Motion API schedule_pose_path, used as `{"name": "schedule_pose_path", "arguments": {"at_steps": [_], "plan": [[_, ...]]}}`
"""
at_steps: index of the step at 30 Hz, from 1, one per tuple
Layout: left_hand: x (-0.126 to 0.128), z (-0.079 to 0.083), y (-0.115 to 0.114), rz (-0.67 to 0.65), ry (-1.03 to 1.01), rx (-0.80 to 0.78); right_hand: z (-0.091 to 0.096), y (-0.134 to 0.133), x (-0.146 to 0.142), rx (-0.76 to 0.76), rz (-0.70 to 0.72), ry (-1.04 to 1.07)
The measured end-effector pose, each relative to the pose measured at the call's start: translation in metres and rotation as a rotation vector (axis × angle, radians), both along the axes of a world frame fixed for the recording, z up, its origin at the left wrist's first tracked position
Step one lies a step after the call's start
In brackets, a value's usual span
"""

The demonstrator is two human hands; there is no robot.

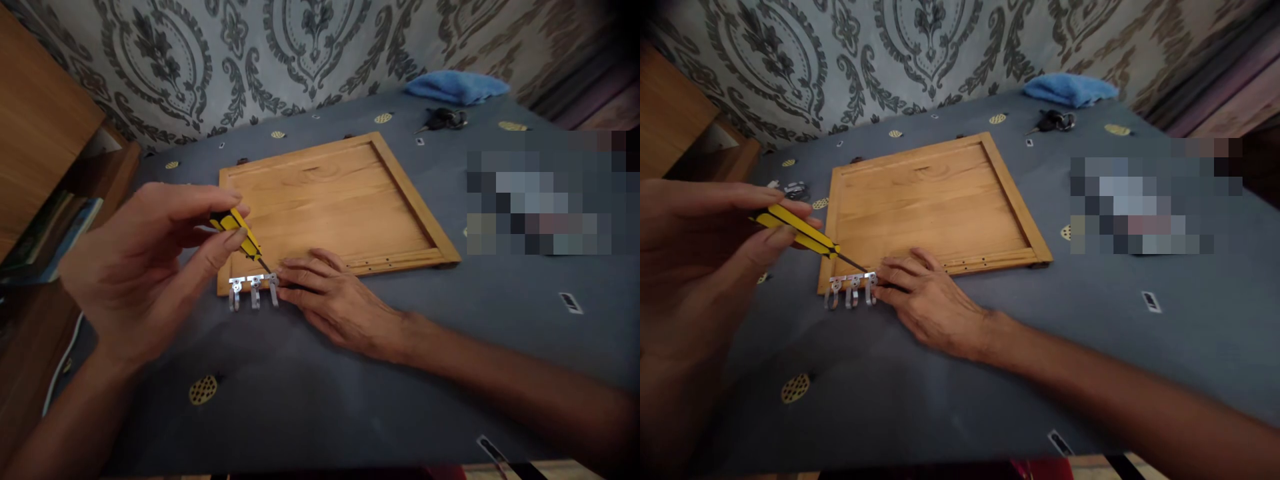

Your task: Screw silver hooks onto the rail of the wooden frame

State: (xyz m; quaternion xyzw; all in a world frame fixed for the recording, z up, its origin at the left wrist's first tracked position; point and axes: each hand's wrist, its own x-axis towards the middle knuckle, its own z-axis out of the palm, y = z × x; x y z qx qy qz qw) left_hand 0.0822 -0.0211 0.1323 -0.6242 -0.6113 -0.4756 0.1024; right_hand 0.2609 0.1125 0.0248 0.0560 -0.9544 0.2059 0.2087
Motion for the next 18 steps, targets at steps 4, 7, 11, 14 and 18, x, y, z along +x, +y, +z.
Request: {"name": "schedule_pose_path", "arguments": {"at_steps": [4,7,11,14,18], "plan": [[-0.0014,-0.0017,0.0041,-0.001,-0.049,-0.042,0.0000,-0.0002,0.0001,-0.003,-0.003,-0.007],[-0.0019,-0.0030,0.0062,-0.015,-0.049,-0.033,0.0007,-0.0004,0.0010,-0.011,-0.004,-0.019],[-0.0021,-0.0037,0.0071,0.022,-0.013,-0.084,0.0012,-0.0005,0.0011,-0.025,-0.008,-0.035],[-0.0020,-0.0043,0.0077,0.005,0.015,-0.056,0.0010,-0.0005,-0.0001,-0.022,-0.008,-0.022],[-0.0020,-0.0040,0.0083,-0.020,0.019,-0.050,0.0005,-0.0009,-0.0009,-0.019,-0.007,-0.006]]}}
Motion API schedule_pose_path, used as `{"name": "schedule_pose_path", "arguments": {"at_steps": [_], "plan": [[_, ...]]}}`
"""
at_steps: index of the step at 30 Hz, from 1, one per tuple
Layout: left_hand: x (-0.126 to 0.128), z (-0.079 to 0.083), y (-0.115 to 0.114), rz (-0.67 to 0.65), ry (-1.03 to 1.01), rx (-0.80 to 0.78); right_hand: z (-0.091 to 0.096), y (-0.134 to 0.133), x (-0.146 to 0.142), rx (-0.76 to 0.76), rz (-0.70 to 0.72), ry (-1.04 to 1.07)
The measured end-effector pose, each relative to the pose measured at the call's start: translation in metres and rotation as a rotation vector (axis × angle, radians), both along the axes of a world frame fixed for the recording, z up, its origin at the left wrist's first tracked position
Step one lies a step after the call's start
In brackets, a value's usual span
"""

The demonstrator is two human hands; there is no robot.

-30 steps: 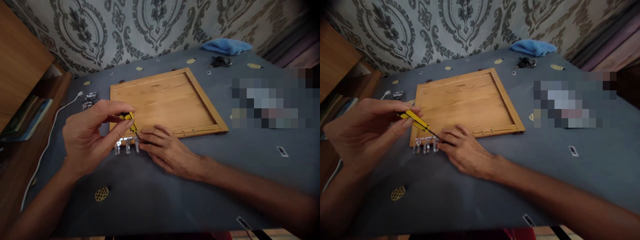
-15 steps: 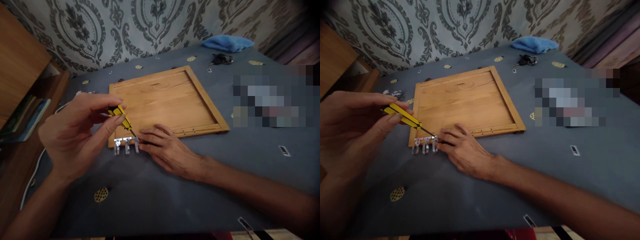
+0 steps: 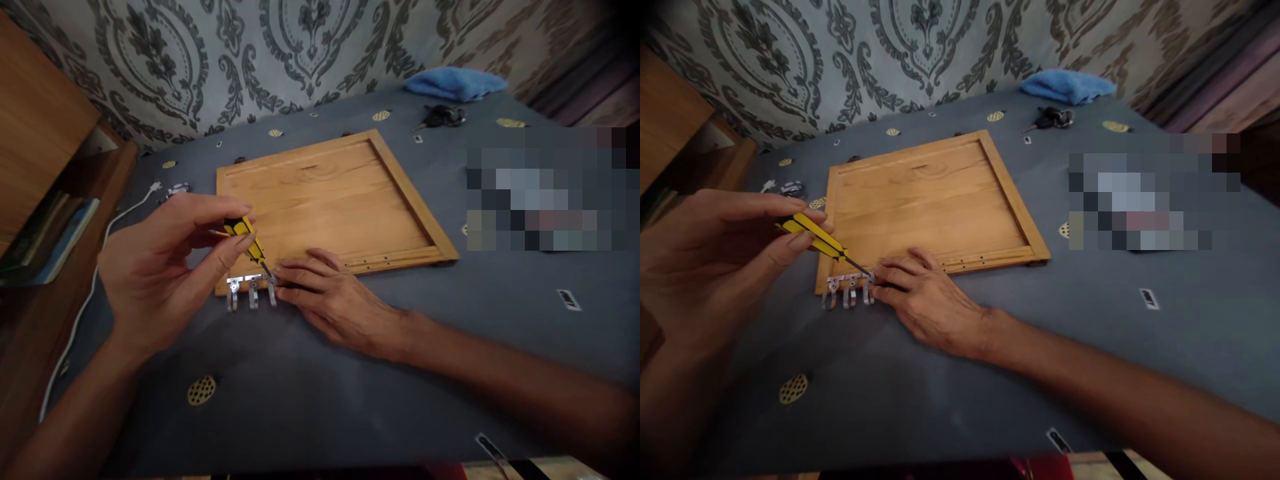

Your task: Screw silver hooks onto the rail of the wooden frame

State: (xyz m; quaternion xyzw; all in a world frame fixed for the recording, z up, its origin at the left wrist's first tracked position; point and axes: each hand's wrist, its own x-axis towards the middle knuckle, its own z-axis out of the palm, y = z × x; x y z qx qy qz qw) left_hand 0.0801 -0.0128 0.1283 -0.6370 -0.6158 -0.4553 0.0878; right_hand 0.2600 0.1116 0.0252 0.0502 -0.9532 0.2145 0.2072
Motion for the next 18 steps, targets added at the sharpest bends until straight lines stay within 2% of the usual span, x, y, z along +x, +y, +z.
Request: {"name": "schedule_pose_path", "arguments": {"at_steps": [6,13,18], "plan": [[-0.0026,0.0013,0.0008,-0.038,0.007,-0.031,0.0006,0.0001,0.0015,-0.015,-0.002,-0.036],[-0.0036,0.0043,0.0003,-0.092,-0.073,-0.118,0.0039,0.0010,0.0005,-0.005,0.007,-0.025],[-0.0026,0.0059,-0.0015,-0.025,-0.052,-0.145,0.0032,0.0008,0.0008,-0.017,0.004,-0.032]]}}
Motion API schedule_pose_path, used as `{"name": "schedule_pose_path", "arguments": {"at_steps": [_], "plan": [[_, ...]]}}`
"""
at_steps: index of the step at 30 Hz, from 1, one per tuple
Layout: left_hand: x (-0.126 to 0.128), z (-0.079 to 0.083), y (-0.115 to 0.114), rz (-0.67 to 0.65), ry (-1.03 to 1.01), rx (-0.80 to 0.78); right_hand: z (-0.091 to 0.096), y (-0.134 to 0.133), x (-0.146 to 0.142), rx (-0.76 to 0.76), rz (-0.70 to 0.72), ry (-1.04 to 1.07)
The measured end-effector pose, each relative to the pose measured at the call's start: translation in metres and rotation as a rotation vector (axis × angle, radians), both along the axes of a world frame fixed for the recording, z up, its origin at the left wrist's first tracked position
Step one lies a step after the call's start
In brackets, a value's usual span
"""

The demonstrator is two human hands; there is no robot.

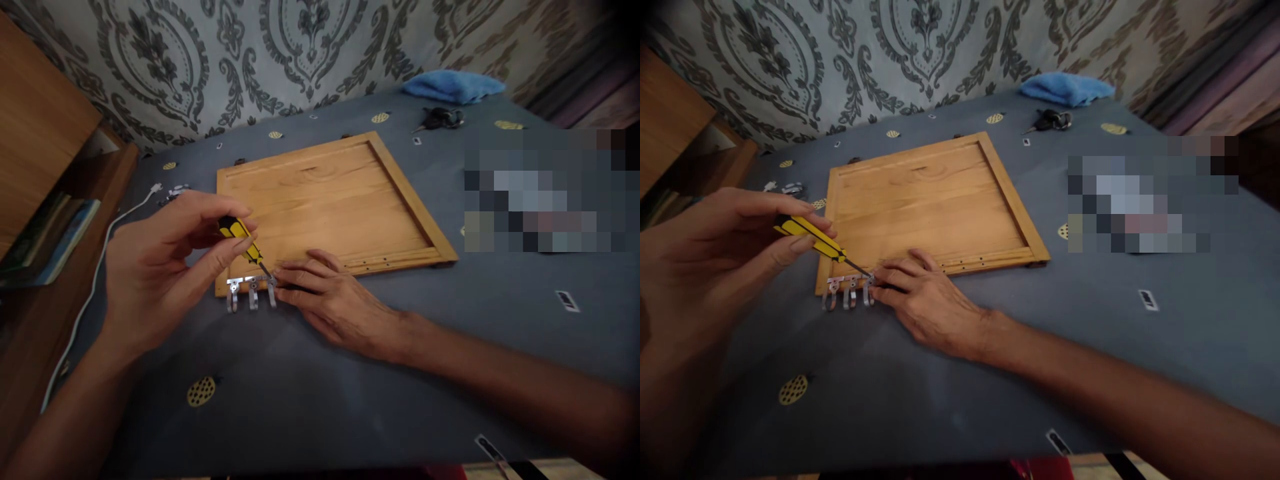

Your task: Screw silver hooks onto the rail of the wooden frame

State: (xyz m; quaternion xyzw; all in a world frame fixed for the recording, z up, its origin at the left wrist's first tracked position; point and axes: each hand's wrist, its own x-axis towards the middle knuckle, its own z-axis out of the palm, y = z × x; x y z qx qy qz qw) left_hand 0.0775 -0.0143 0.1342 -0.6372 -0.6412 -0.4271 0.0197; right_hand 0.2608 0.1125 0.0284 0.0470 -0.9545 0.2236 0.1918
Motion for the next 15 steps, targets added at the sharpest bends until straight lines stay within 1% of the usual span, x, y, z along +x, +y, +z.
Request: {"name": "schedule_pose_path", "arguments": {"at_steps": [5,8,11,15], "plan": [[-0.003,0.000,-0.001,0.057,0.126,0.010,0.000,0.000,0.000,0.007,-0.001,0.001],[-0.008,-0.001,0.000,0.036,0.165,0.037,-0.001,0.000,0.000,0.007,-0.003,0.018],[-0.011,-0.002,0.001,-0.010,0.171,0.068,0.000,0.000,0.000,0.010,-0.003,0.030],[-0.008,-0.002,-0.001,0.030,0.134,0.051,-0.001,0.000,0.000,0.015,-0.004,0.018]]}}
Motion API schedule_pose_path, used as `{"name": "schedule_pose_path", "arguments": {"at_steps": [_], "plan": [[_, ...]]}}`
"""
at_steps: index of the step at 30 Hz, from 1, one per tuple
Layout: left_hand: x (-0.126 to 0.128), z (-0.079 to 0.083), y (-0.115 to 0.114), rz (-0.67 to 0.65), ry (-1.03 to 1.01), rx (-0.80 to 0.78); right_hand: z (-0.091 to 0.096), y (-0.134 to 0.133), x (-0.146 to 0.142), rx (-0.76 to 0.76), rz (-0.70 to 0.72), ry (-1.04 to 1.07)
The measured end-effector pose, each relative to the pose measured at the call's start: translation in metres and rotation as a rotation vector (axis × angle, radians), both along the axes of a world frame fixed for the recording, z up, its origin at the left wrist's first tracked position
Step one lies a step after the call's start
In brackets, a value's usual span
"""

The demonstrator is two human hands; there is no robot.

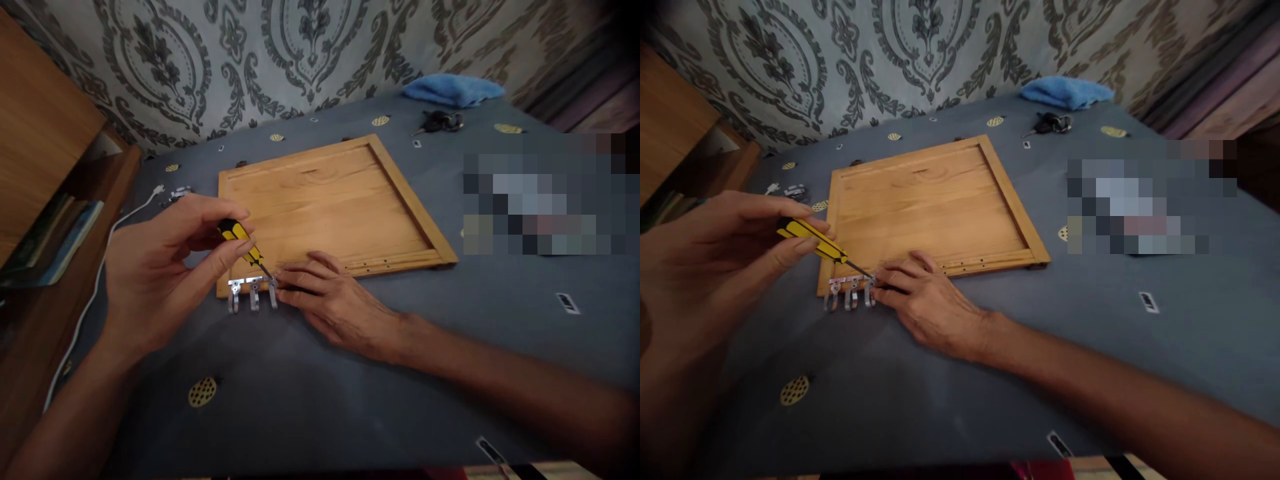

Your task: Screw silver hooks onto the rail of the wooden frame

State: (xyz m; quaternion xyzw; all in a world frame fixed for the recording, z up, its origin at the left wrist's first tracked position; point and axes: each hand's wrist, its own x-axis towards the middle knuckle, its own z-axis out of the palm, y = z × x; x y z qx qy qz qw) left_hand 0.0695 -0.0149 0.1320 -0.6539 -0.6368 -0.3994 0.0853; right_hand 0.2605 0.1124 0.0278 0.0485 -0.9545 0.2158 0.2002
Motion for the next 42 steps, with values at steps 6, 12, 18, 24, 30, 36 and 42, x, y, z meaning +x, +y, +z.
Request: {"name": "schedule_pose_path", "arguments": {"at_steps": [6,12,18,24,30,36,42], "plan": [[0.007,0.009,-0.007,0.067,-0.152,0.003,-0.002,0.001,0.001,-0.011,0.017,-0.001],[0.002,0.005,-0.006,0.054,-0.076,0.007,0.000,0.001,0.001,-0.018,0.010,-0.026],[-0.002,-0.001,-0.002,-0.026,0.003,0.028,0.001,0.000,0.001,-0.027,0.012,-0.037],[0.008,0.002,-0.002,0.038,-0.072,-0.026,0.002,0.000,0.002,-0.025,0.005,-0.044],[0.009,0.003,0.000,-0.004,-0.064,-0.035,0.002,0.000,0.001,-0.012,0.005,-0.022],[0.008,0.002,0.002,-0.006,-0.021,-0.006,0.001,0.001,0.001,-0.022,0.007,-0.005],[0.006,0.001,-0.001,0.080,0.059,-0.007,0.000,0.000,0.001,-0.004,0.011,0.014]]}}
